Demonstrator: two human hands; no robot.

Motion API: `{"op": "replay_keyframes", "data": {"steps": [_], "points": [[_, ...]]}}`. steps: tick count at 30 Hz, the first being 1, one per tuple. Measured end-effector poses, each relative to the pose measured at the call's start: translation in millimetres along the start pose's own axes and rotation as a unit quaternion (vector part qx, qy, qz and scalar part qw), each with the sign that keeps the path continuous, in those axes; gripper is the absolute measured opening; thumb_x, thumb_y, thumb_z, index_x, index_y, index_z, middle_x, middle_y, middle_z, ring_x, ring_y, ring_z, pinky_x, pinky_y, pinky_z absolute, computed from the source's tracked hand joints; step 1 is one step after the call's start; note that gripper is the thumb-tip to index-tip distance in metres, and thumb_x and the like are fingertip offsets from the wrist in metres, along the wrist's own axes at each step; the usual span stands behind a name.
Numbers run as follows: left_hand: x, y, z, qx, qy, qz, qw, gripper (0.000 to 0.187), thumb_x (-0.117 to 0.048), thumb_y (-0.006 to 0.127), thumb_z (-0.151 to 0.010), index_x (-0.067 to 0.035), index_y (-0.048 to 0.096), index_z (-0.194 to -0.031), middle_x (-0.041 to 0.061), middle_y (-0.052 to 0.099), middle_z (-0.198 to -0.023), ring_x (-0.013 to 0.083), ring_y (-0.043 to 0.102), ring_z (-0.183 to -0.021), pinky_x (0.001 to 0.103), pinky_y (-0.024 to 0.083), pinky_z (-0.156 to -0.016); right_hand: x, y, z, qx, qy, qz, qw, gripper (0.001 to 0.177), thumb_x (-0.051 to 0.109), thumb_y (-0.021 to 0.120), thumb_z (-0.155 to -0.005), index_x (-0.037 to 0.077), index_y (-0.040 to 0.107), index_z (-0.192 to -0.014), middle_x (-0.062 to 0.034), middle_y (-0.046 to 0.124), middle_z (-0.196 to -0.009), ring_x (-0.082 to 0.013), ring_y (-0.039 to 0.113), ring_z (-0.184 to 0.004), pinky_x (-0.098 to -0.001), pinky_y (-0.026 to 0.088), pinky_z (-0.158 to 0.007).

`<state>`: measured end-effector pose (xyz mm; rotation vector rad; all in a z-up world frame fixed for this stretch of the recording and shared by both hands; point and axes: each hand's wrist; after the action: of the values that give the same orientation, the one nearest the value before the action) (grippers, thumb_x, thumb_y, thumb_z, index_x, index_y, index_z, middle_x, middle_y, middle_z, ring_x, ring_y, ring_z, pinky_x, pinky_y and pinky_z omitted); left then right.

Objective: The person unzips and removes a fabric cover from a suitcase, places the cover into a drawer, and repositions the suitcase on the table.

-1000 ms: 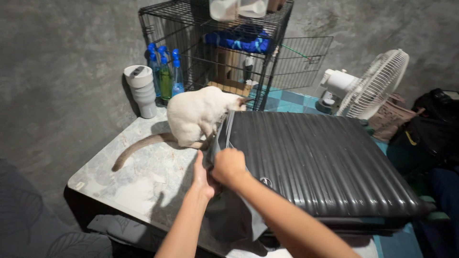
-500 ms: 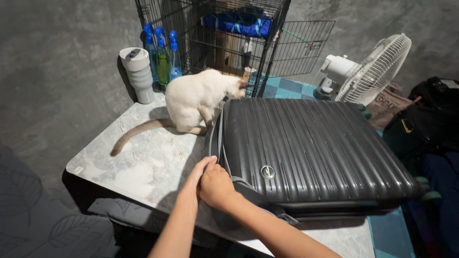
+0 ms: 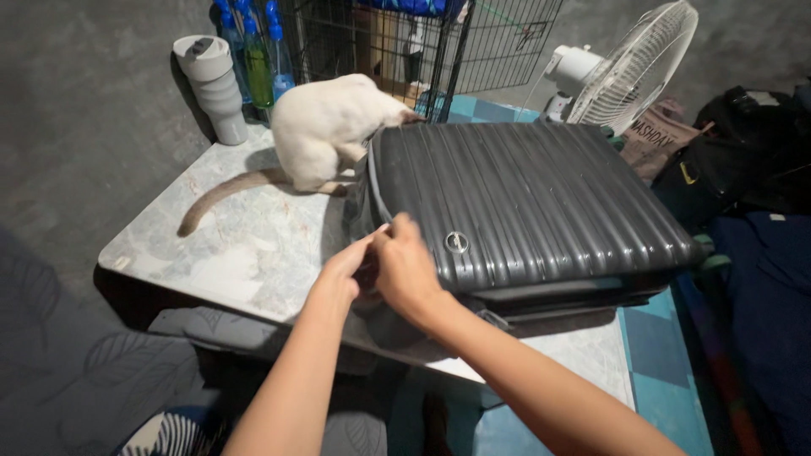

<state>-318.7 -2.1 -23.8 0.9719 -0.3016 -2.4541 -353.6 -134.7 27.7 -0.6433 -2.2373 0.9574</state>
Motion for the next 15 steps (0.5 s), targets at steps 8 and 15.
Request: {"op": "replay_keyframes", "data": {"steps": [8,15], "points": [[17.3,0.4,-27.6,-0.035,0.046,-0.074,0.996,0.036,-0.050,0.084,-0.075,-0.020,0.069,-0.090,-0.004,0.065,-0.090,0.0154,0.059,-0.083,0.046,0.043,-0.082,-6.4,-18.4,12.1,0.068,0.135,0.071,0.986,0.054,-0.002,0.080,-0.062,-0.005,0.052,-0.107,-0.0278,0.051,-0.112,-0.0479,0.057,-0.102,-0.0489,0.052,-0.085],[36.2,-35.7,-101.8,0.014,0.049,0.061,0.997,0.020,-0.022,0.067,-0.096,-0.003,0.063,-0.101,0.015,0.063,-0.091,0.0271,0.058,-0.076,0.046,0.052,-0.065,4.2,-31.5,26.0,0.056,0.152,0.068,0.984,0.066,0.001,0.088,-0.056,-0.007,0.049,-0.109,-0.0329,0.048,-0.111,-0.0523,0.056,-0.102,-0.0493,0.053,-0.083]]}}
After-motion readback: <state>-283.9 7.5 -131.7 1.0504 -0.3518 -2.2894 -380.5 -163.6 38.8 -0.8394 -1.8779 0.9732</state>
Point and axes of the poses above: each hand's wrist, its own z-axis away from the middle knuckle, its own y-axis out of the palm, x = y × z
